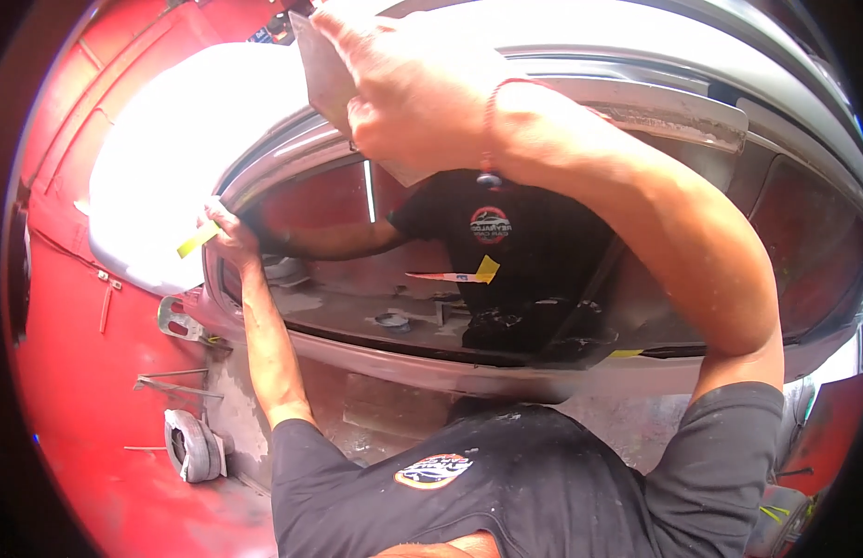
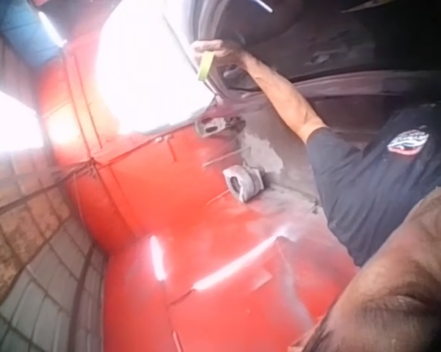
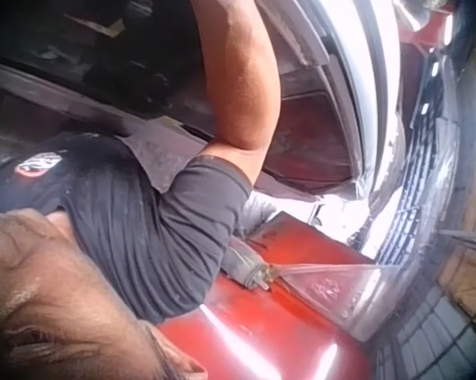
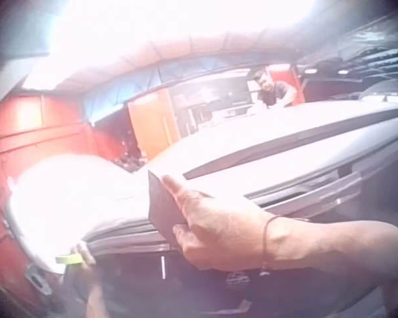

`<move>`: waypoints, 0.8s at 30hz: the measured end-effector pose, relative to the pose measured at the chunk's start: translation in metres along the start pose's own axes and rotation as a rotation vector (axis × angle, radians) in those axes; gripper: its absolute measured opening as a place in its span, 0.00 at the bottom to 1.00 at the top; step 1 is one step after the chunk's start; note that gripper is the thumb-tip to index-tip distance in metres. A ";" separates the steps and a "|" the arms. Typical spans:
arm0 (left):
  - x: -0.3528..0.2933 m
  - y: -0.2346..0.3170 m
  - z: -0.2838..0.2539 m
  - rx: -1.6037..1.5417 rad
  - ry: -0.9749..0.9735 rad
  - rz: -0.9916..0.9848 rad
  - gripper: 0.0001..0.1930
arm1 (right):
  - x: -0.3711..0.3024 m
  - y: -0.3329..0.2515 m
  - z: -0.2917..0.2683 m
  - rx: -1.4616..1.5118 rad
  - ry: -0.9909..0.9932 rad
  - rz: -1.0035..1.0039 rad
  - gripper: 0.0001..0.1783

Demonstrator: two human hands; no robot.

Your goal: Repairing and scraping the upper trim/seal of a car door window using a metal scraper and tape.

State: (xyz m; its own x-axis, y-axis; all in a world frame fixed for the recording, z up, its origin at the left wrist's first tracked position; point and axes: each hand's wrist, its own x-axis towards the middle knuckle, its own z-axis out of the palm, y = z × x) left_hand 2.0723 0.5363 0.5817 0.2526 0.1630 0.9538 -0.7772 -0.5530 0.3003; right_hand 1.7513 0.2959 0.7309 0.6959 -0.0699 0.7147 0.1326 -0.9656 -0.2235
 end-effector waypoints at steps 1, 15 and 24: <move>-0.001 -0.003 0.000 0.017 0.015 0.008 0.17 | -0.001 -0.003 0.001 -0.076 0.033 -0.048 0.34; 0.002 0.007 -0.009 -0.014 -0.033 -0.010 0.16 | -0.012 -0.007 -0.038 0.243 -0.168 -0.164 0.36; 0.000 -0.002 -0.004 0.024 -0.019 -0.041 0.17 | -0.007 -0.012 -0.033 0.141 -0.201 0.070 0.36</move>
State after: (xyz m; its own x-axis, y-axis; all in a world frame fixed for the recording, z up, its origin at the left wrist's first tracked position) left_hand 2.0714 0.5412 0.5806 0.2949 0.1700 0.9403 -0.7519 -0.5660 0.3382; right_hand 1.7216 0.2995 0.7498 0.8313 -0.0706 0.5513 0.1665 -0.9147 -0.3683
